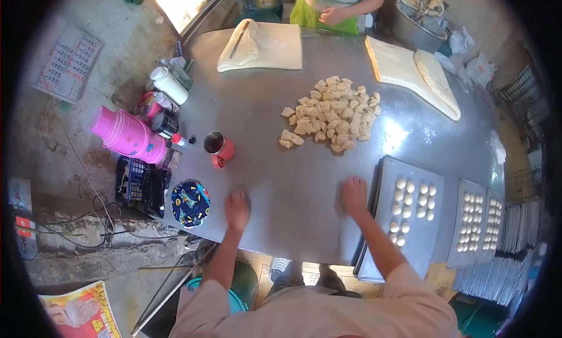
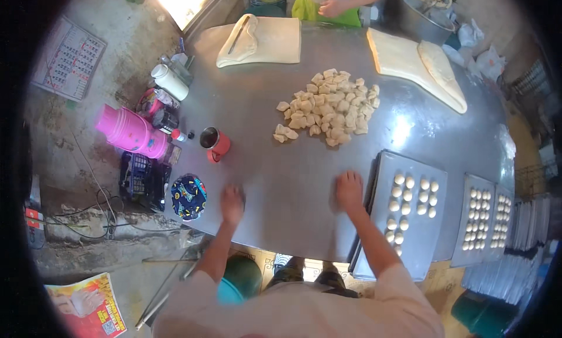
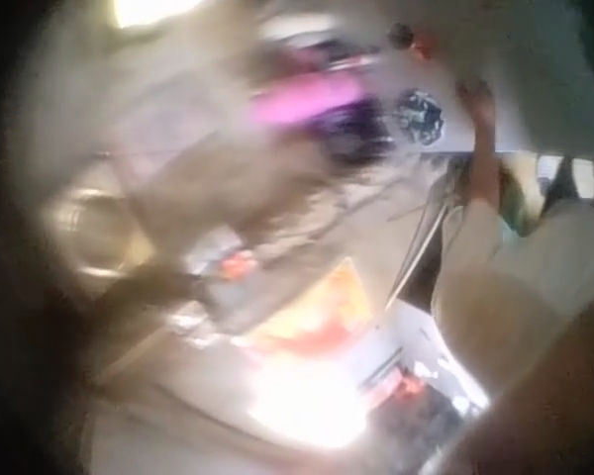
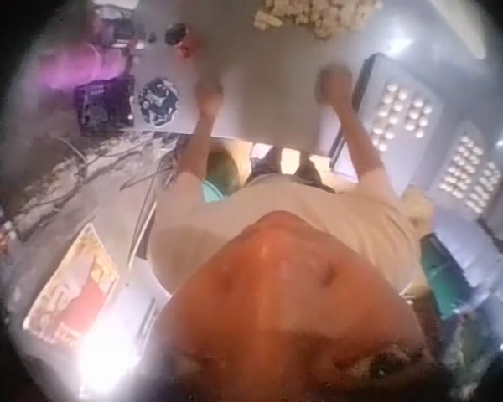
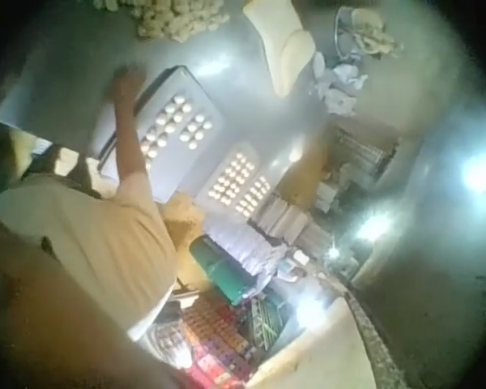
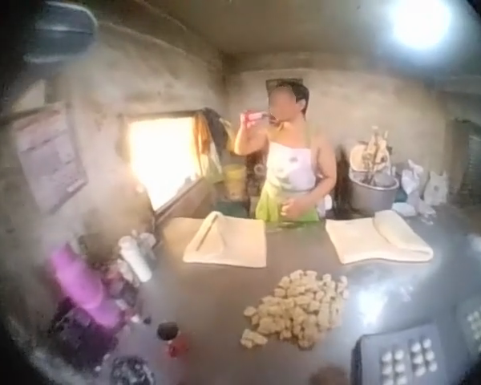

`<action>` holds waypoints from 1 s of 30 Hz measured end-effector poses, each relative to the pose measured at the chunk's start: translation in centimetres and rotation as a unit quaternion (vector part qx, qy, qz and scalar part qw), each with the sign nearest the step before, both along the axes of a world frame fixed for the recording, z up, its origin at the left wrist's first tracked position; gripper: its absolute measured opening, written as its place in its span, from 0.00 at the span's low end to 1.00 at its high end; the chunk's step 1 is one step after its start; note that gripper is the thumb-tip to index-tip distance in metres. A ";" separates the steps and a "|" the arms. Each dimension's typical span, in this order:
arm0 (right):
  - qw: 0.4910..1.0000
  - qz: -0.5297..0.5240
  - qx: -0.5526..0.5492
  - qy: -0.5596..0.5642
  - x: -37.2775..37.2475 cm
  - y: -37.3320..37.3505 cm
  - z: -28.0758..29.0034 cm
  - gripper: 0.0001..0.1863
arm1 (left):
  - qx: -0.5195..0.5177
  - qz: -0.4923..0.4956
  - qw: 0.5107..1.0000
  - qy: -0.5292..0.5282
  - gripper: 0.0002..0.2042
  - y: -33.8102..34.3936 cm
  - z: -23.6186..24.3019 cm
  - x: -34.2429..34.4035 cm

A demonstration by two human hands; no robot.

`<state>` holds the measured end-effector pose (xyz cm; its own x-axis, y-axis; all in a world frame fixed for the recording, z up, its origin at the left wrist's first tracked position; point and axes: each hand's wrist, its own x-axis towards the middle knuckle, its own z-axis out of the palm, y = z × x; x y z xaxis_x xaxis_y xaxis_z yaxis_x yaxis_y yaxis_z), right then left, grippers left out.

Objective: The recorder is shaping small pieces of dough into balls and placing them on baking trays.

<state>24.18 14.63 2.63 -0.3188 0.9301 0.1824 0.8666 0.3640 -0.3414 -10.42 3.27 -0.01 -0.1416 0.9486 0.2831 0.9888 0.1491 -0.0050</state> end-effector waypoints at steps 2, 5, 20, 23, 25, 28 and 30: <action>0.998 0.044 0.030 -0.039 -1.0 -3.2 0.0 0.09 | -0.038 0.136 0.875 -0.462 0.07 -1.1 0.0 2.2; 0.994 0.099 0.033 -0.015 -4.2 -4.5 -1.0 0.08 | -0.033 -0.062 0.952 -0.298 0.07 -0.1 0.2 4.9; 0.980 0.181 0.016 0.076 -4.6 -5.8 -0.7 0.09 | 0.030 -0.291 0.943 -0.161 0.04 1.0 1.3 8.6; 0.949 0.308 -0.059 0.038 -3.4 -4.7 -0.4 0.07 | -0.066 -0.316 0.937 -0.132 0.02 1.9 0.9 7.1; 0.981 0.149 -0.011 0.122 -1.8 -5.6 0.1 0.09 | 0.050 -0.153 0.966 -0.202 0.03 1.4 1.5 6.6; 0.993 0.102 -0.043 -0.025 -1.0 -8.5 0.5 0.09 | -0.128 -0.060 0.960 -0.242 0.04 0.0 1.7 7.1; 0.994 0.106 0.004 0.034 -2.5 -9.4 0.0 0.09 | -0.048 -0.120 0.971 -0.200 0.06 -0.1 1.4 8.3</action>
